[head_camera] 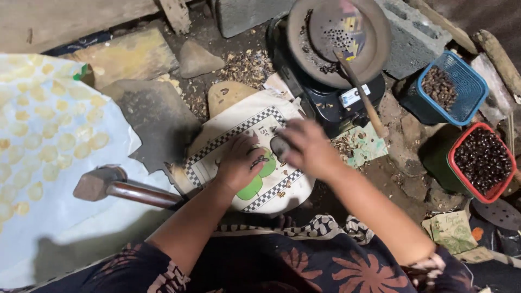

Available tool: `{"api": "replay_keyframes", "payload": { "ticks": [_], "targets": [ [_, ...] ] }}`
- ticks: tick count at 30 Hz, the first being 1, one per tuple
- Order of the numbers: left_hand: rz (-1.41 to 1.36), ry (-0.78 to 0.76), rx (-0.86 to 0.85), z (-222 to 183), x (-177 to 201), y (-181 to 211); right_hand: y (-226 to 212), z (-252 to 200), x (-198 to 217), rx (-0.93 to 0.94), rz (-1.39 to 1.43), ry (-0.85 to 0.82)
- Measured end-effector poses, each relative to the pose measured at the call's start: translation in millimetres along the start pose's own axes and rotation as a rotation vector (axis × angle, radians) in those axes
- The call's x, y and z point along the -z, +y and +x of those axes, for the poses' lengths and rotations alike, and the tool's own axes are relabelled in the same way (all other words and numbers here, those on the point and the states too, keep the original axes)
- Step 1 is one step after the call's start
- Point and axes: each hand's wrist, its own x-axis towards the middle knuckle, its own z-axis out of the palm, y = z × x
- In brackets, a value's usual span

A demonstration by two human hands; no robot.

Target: Cracking nuts one by one using a small hammer and stirring nuts in a roasting pan on a stove.

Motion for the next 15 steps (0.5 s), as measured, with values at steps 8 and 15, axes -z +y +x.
{"api": "replay_keyframes", "payload": {
  "ticks": [8, 15],
  "targets": [
    [-0.059, -0.144, 0.237, -9.9, -30.5, -3.7, 30.6, -25.3, -32.4, -0.458, 0.134, -0.134],
    [-0.015, -0.13, 0.254, -8.2, -34.9, -5.2, -25.7, -24.3, -22.1, -0.344, -0.07, -0.291]
  ]
}}
